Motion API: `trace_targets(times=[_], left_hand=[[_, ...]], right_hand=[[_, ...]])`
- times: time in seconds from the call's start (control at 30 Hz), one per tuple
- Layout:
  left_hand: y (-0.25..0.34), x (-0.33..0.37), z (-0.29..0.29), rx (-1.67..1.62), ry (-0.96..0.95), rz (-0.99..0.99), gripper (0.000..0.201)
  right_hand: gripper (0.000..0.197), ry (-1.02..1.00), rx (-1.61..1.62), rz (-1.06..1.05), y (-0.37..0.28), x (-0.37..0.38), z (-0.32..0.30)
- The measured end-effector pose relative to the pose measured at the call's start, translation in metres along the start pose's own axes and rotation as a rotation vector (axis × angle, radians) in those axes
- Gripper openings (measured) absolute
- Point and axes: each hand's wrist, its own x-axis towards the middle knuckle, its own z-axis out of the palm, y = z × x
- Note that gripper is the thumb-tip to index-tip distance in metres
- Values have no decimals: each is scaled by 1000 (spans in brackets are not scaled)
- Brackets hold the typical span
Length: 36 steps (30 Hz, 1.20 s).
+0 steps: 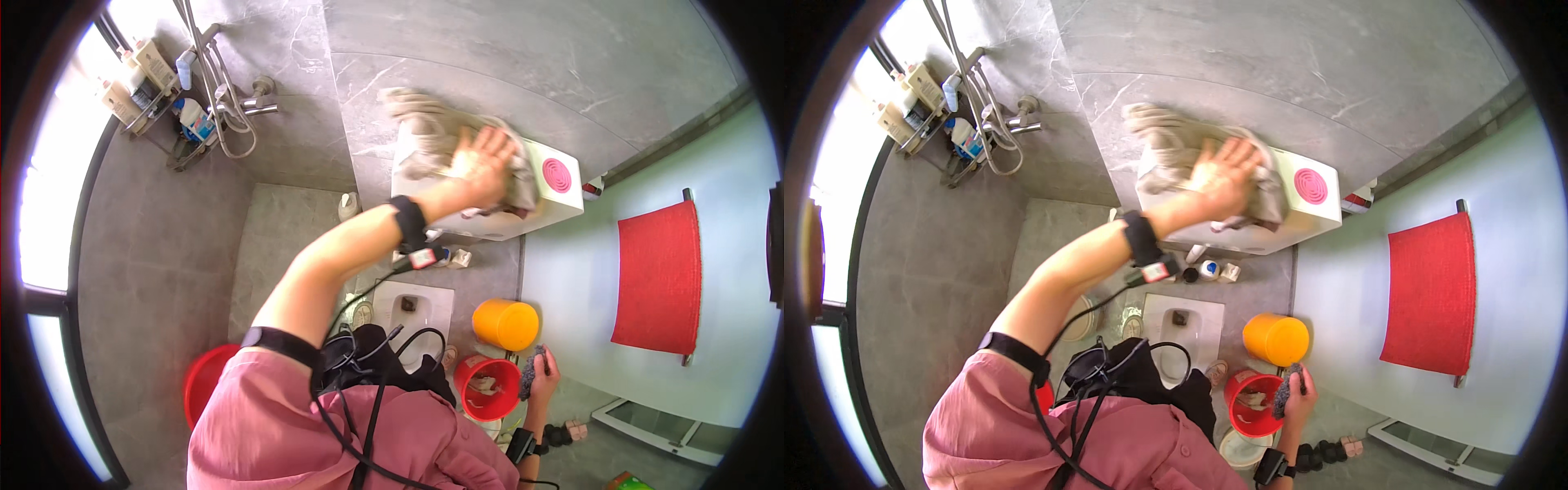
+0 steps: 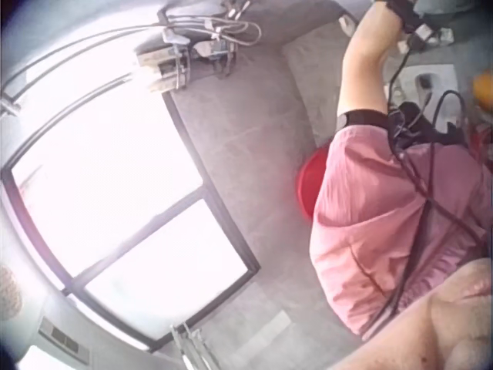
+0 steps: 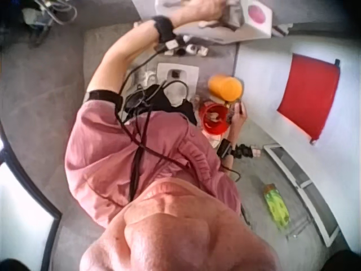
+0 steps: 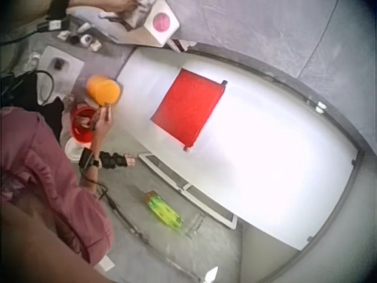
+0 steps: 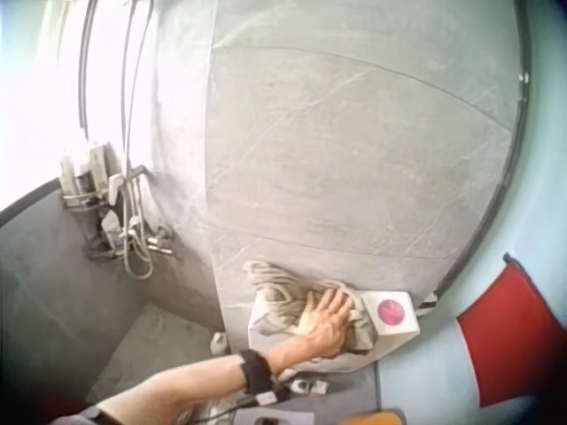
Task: Scrubbing and wiping surfaces in a bathroom including walls, a bin lid, and the area around a squat toilet.
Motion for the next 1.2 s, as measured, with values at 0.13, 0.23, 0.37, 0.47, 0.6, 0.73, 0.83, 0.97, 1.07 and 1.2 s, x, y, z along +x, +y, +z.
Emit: trace_targets(times=[0.13,0.23,0.37,0.47,0.6,0.73,0.83,0.97,1.07,1.2], left_hand=[[58,43,14,-21,-227,113,58],[58,52,31,-24,-186,144,59],[46,40,15,43,-238,215,57],[4,-1,-12,19,-141,135,56],[-51,-39,-33,18,41,-40,51],[-98,-71,-32,-273,252,33,36],[-121,-93,-44,-246,295,117,29],[-146,-168,-80,-270,129,-209,41],[-150,-250,-106,-306,26,-532,29],[-186,-358,-105,-334,1,-842,34]], right_hand=[[32,73,-17,13,-30,-45,33],[32,124,37,74,-47,-71,49],[32,182,-41,86,-49,-91,52],[32,166,-19,105,-46,-100,57],[34,116,-1,104,-47,-109,59],[35,57,-50,16,-13,-120,56],[30,30,-5,-49,0,-132,57],[29,-15,94,2,15,-155,48],[29,-4,121,-41,55,-164,38],[30,9,296,79,70,-187,46]])
